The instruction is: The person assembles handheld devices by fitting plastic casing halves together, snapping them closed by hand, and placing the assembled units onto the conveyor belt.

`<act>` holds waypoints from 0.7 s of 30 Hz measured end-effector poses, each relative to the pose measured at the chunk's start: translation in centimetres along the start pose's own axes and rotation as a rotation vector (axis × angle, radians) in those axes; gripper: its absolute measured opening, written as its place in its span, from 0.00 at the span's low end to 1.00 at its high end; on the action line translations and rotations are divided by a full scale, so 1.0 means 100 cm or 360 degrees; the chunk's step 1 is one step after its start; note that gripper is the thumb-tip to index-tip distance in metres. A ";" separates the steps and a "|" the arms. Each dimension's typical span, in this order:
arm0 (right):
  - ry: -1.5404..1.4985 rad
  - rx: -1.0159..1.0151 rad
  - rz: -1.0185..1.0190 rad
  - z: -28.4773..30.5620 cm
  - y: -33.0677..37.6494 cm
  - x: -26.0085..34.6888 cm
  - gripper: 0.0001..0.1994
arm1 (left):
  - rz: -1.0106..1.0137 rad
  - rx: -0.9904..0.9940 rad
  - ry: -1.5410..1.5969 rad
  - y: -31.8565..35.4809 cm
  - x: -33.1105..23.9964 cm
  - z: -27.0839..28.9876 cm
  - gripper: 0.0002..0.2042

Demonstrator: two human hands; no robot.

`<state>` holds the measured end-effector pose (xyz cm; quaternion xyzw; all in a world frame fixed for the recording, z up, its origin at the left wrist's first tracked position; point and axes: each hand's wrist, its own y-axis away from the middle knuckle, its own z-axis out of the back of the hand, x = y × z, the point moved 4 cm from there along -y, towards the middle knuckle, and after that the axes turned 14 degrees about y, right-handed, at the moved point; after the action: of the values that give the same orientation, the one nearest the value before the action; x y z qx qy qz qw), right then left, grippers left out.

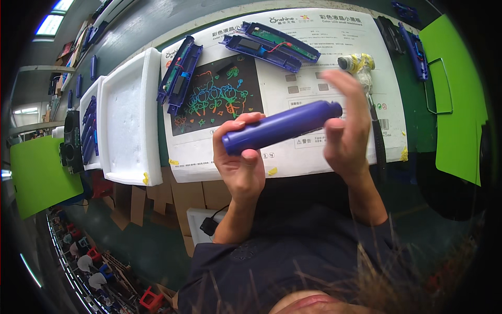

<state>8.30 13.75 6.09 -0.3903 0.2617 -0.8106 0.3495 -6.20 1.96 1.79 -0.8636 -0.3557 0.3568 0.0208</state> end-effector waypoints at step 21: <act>-0.1281 0.0754 -0.1559 -0.011 0.010 -0.023 0.20 | 0.1282 0.0282 -0.0569 0.002 -0.003 -0.003 0.18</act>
<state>8.81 15.07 3.76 -0.6481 -0.2807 -0.7024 0.0882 -6.02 1.68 2.13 -0.8529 0.0427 0.5091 -0.1076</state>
